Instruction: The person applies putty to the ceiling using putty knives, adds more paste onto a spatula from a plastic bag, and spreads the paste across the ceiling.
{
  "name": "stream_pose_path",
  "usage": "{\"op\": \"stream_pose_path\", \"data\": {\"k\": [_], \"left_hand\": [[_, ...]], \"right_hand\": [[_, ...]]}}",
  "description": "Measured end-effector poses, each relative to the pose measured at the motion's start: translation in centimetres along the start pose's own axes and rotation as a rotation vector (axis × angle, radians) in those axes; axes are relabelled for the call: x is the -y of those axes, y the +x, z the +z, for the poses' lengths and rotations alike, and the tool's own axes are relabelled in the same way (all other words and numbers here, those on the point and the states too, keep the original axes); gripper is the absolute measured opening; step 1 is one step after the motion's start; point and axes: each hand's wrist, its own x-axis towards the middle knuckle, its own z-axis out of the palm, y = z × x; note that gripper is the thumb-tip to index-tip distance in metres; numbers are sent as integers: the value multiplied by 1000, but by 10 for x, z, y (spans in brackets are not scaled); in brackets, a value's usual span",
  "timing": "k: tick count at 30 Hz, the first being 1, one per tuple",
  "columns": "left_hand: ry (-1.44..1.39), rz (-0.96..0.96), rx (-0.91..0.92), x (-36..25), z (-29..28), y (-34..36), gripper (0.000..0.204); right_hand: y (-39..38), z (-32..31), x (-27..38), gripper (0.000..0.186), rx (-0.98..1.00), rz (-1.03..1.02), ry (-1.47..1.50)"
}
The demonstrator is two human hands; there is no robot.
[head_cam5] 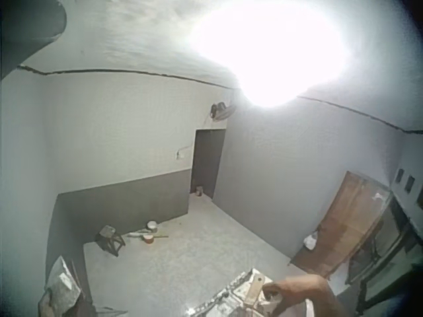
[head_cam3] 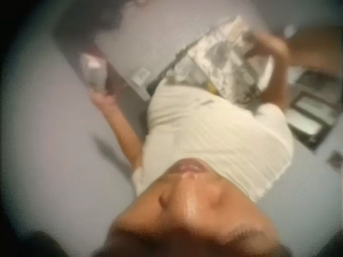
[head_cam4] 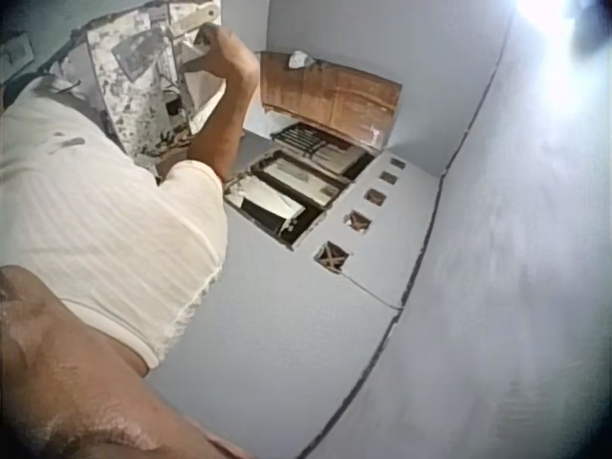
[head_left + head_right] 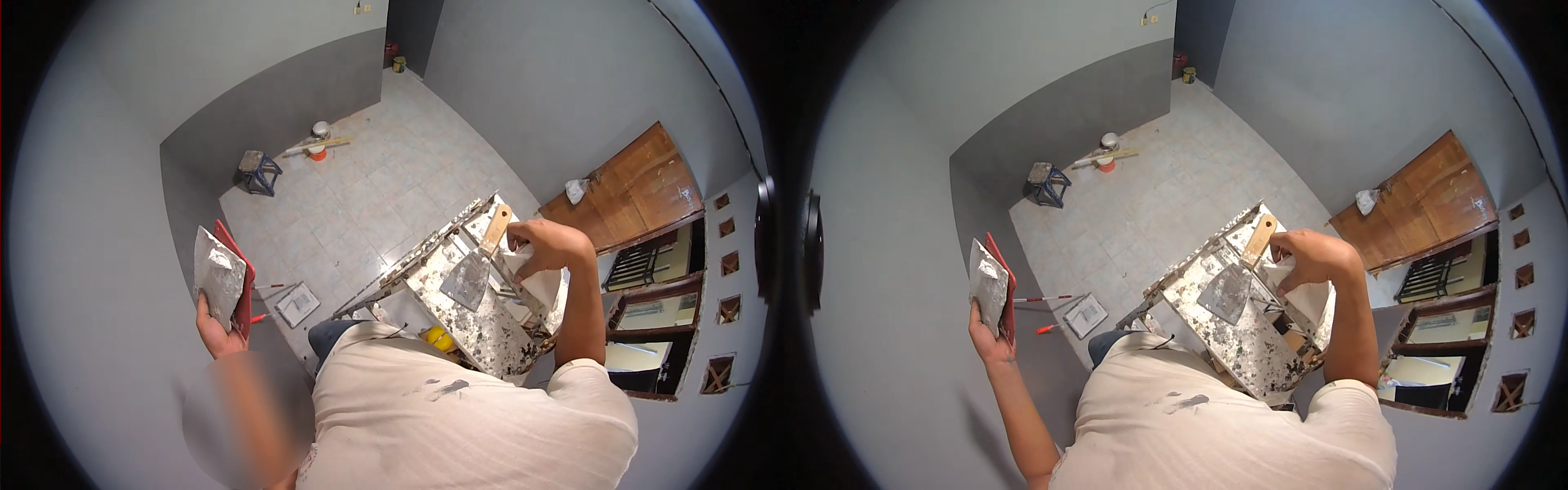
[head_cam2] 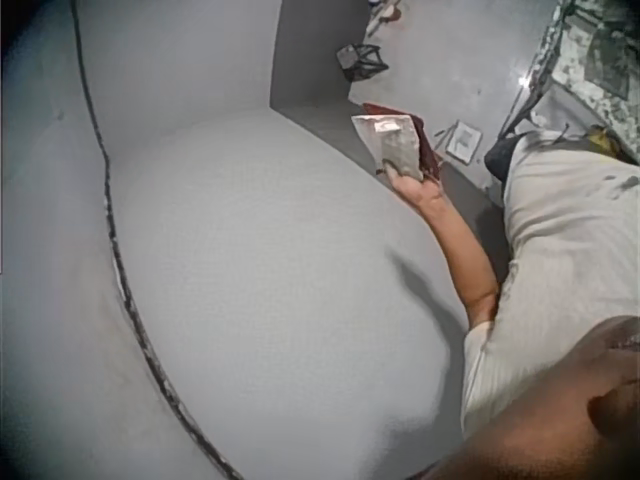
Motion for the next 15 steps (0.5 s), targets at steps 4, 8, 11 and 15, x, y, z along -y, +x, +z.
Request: {"op": "stream_pose_path", "data": {"k": [4, 8, 11, 15], "left_hand": [[-18, 27, -24, 5, -27, 1, 47], [-50, 26, -40, 7, -50, 0, 47], [-116, 1, 10, 2, -55, 3, 48], [-282, -34, 72, -5, -46, -3, 53]], "right_hand": [[-2, -7, -4, 67, -4, 36, -65], [-7, -33, 16, 71, 14, 60, -61], [-3, -59, 53, 82, -178, -220, -148], [17, -81, 110, 83, -180, -459, -158]]}}
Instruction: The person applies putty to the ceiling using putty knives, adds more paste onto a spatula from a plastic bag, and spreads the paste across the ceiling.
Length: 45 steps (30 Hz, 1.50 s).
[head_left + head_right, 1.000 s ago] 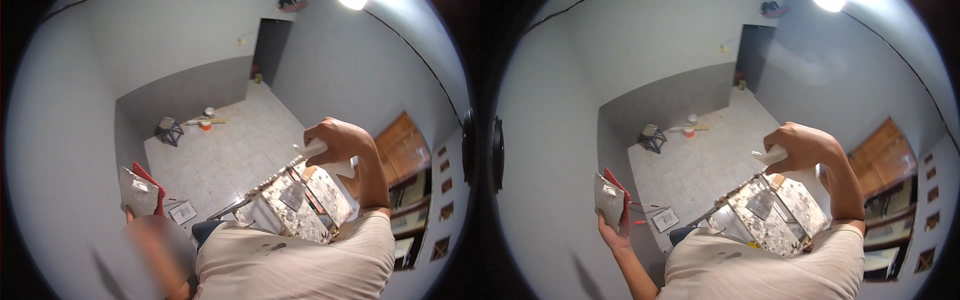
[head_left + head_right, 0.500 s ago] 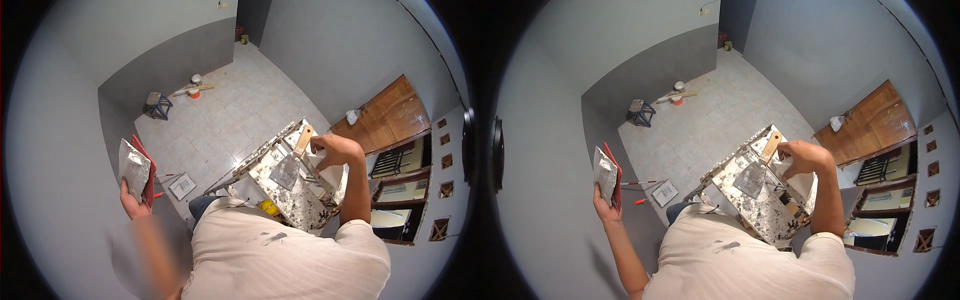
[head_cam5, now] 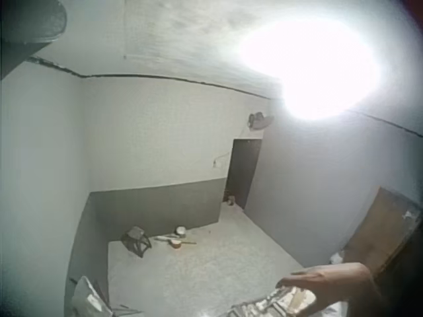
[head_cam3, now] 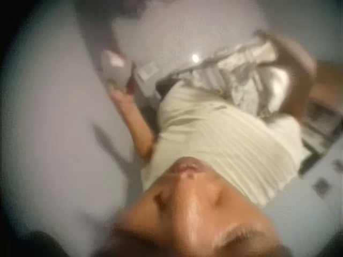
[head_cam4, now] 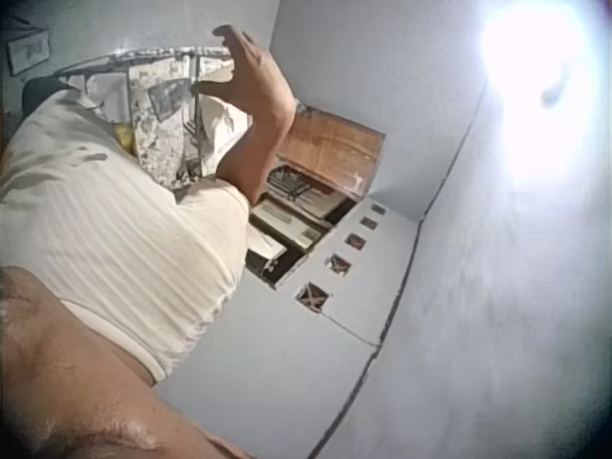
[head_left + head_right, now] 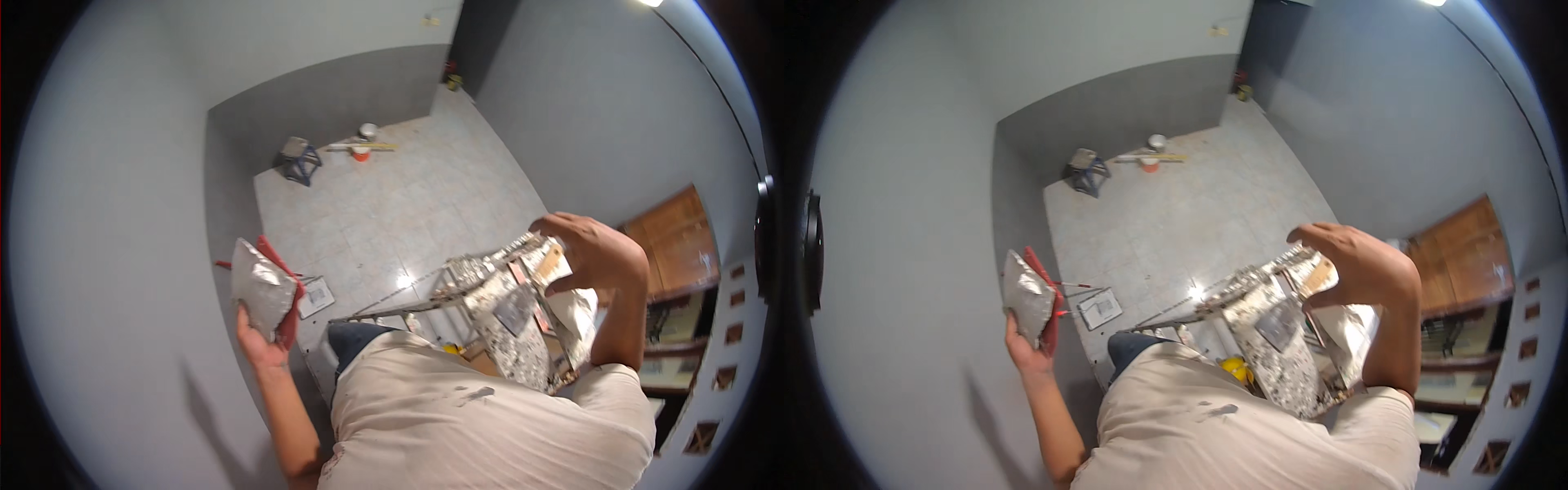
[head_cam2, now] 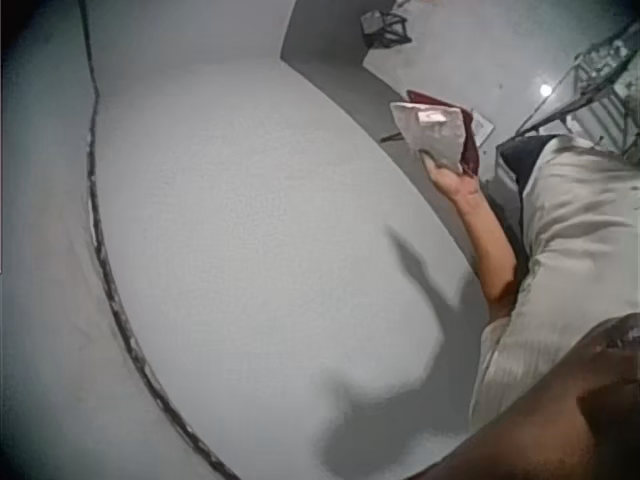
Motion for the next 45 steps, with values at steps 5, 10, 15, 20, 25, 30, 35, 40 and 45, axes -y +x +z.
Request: {"op": "stream_pose_path", "data": {"k": [5, 10, 15, 20, 25, 30, 35, 40, 45], "left_hand": [[-31, -35, 143, -11, -6, -17, 64], [198, 290, -93, -18, 1, -44, 51], [132, 334, -242, -7, 35, -71, 48], [-107, 430, -128, -9, 84, -101, 48], [-125, 534, -10, -16, 88, -98, 48], [-157, 625, -79, -9, 92, -113, 47], [-172, 616, -69, -5, 88, -110, 46], [-170, 572, -59, -5, 83, -99, 47], [-161, 737, -140, 1, 83, -93, 49]], "right_hand": [[65, -18, 50, 75, 130, -296, 24], [136, -28, 96, 74, 295, -497, -49], [208, -22, 119, 84, 450, -836, 46], [249, -20, 158, 58, 679, -784, 662], [275, 28, 189, 50, 892, -510, 1163], [280, 38, 194, 61, 1079, -391, 1372], [290, 63, 210, 59, 1025, -441, 1321], [314, 90, 213, 55, 974, -371, 1378], [359, 56, 188, 43, 590, -503, 1426]]}}
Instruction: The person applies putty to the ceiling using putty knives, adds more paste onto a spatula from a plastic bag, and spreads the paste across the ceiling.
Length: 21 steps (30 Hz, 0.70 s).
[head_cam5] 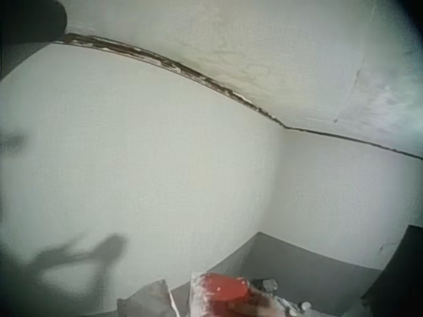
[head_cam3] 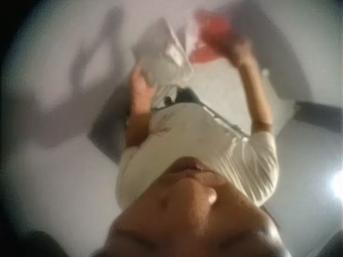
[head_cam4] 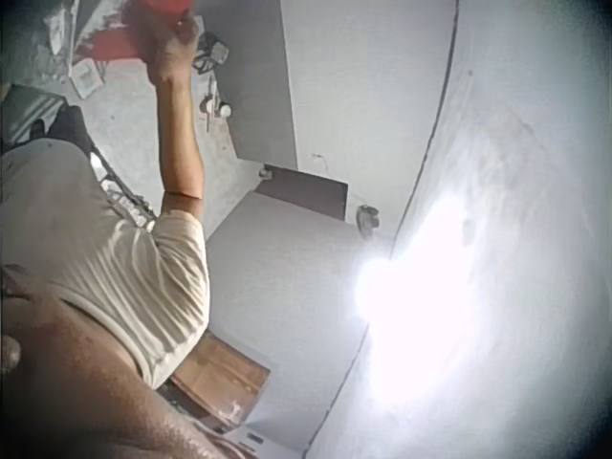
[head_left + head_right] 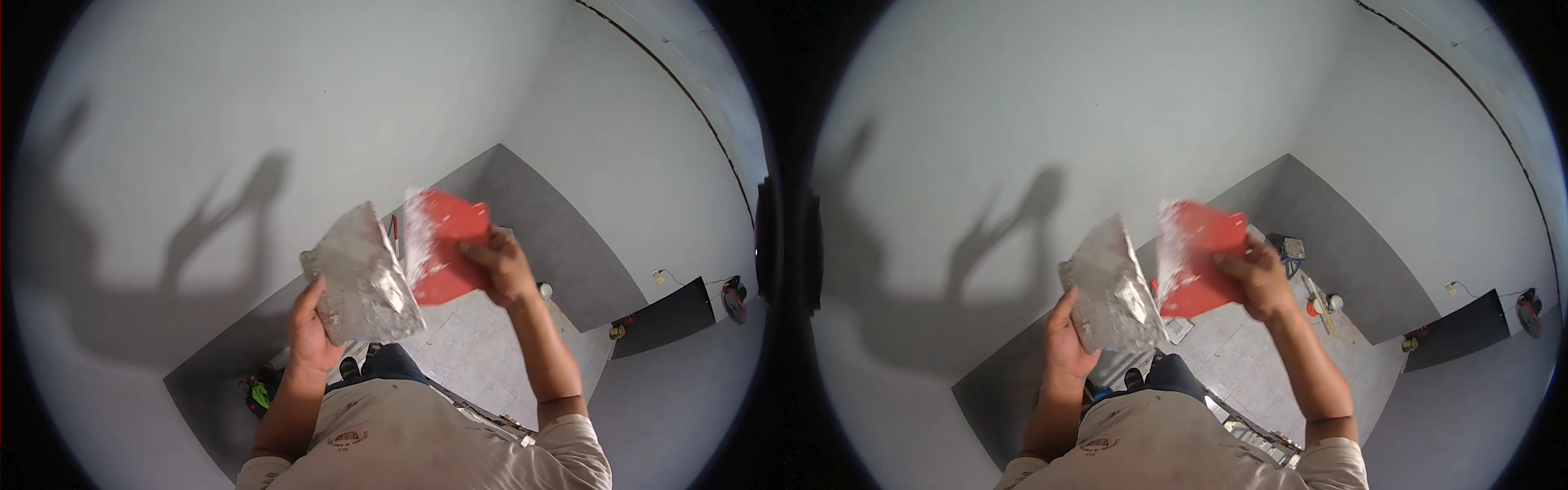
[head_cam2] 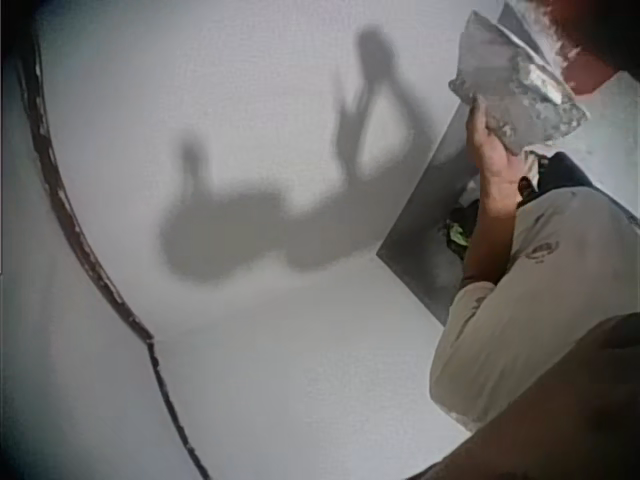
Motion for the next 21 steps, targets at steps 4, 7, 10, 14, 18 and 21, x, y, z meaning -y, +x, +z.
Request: {"op": "stream_pose_path", "data": {"k": [4, 7, 10, 14, 18, 21], "left_hand": [[-42, 119, -35, 13, 0, -8, 48], [-40, 192, -74, 22, 0, -9, 48], [15, 278, -84, 19, 11, -14, 43], [90, 313, -98, 21, 10, -20, 34], [60, 260, -128, 14, 7, -17, 34], [92, 280, -200, 12, 14, -19, 34]], "right_hand": [[-14, -23, 47, 41, -25, 5, -5], [-28, -16, 47, 41, -4, -39, 139], [-42, -5, 35, 44, 25, -316, -296], [-63, 20, 56, 45, 271, -765, -1167], [-60, 33, 56, 61, 448, -1095, -1564], [-65, 25, 63, 58, 526, -1025, -1582]]}}
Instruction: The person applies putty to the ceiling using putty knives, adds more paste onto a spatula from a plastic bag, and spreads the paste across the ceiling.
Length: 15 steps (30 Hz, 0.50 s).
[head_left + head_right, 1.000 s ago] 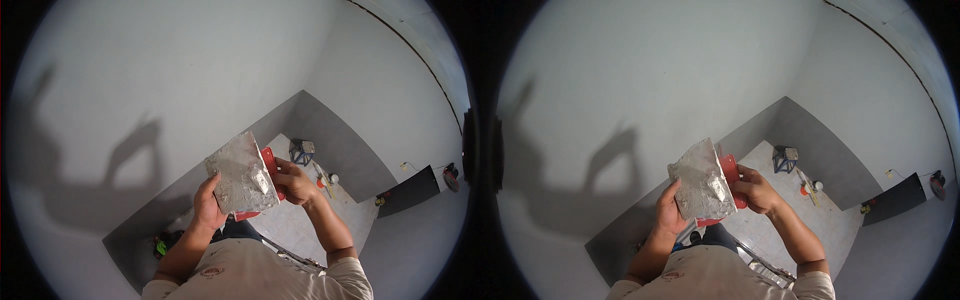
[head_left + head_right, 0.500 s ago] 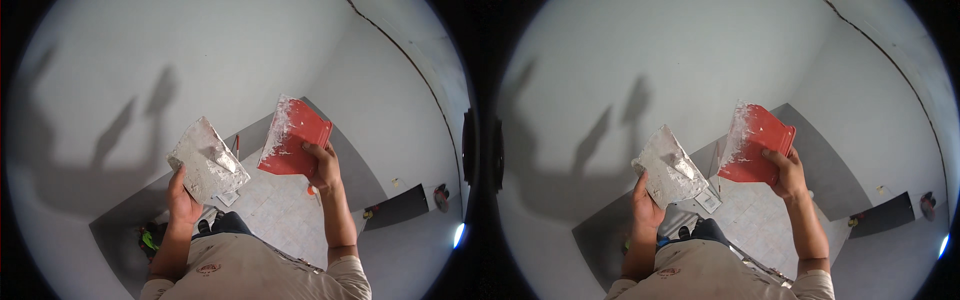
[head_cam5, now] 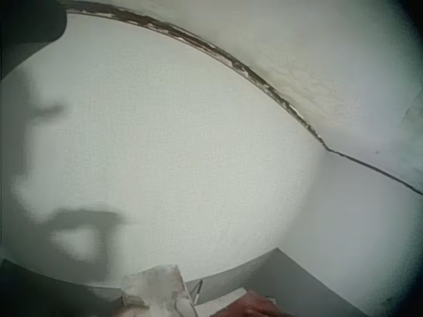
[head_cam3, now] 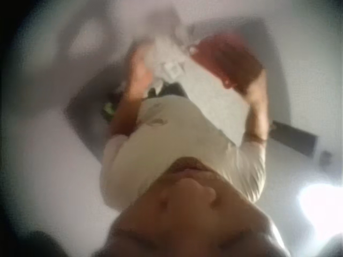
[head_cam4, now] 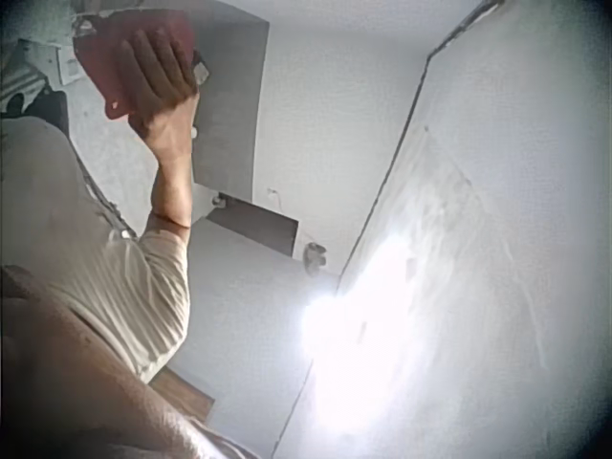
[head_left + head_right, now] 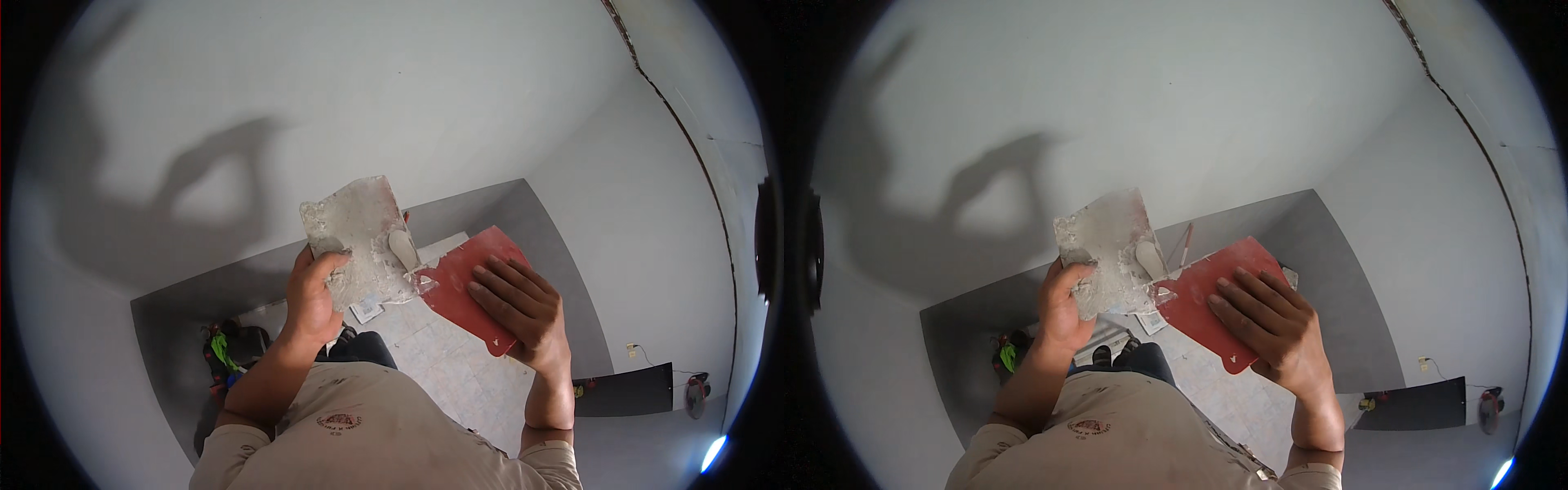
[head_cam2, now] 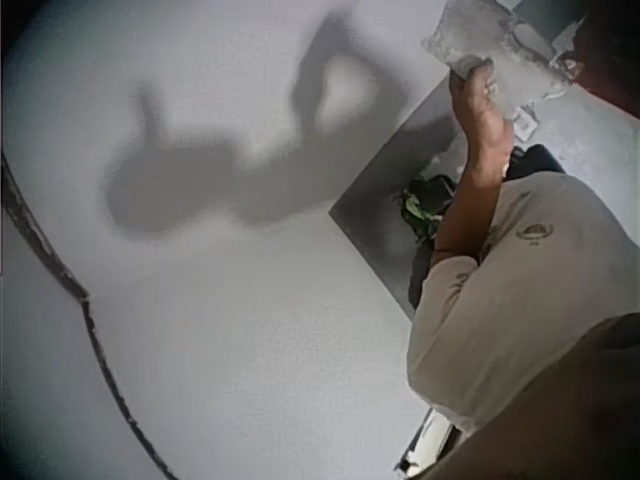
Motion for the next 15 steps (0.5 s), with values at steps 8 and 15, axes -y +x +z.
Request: {"op": "stream_pose_path", "data": {"k": [8, 15], "left_hand": [[-8, -14, 46, -9, 10, -6, 36], [-27, -16, 7, -16, 30, -16, 38]], "right_hand": [[3, 2, 6, 65, 32, 2, -5], [9, -9, 2, 69, 79, 13, 120]]}}
